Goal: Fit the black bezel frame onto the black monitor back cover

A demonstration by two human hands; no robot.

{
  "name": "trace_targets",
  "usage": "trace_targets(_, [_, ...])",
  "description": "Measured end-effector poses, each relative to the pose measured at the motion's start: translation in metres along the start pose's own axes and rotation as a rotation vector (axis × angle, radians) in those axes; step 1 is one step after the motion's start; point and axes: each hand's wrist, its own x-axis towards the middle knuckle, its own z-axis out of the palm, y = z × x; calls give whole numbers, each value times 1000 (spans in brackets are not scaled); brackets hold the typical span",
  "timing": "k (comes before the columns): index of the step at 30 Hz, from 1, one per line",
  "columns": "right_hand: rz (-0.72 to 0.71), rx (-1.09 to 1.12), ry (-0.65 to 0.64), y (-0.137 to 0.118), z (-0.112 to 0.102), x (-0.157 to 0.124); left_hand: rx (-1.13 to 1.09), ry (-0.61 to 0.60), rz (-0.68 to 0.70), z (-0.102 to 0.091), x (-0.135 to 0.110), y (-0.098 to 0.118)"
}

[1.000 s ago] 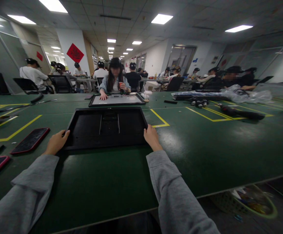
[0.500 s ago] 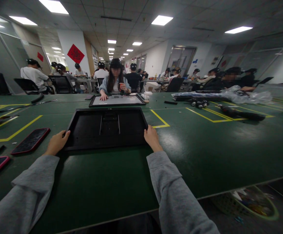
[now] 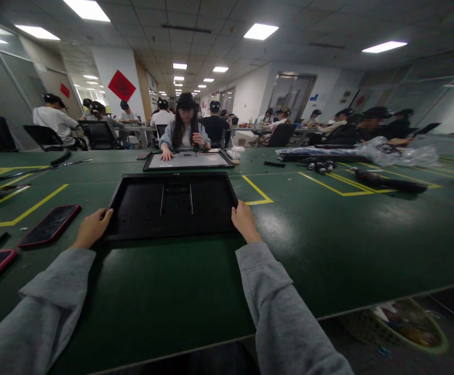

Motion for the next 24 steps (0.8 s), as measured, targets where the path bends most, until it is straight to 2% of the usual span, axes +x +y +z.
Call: trace_targets(24, [-7,-10,1,0,0,-1,-2,-2,1,-3,-2,3])
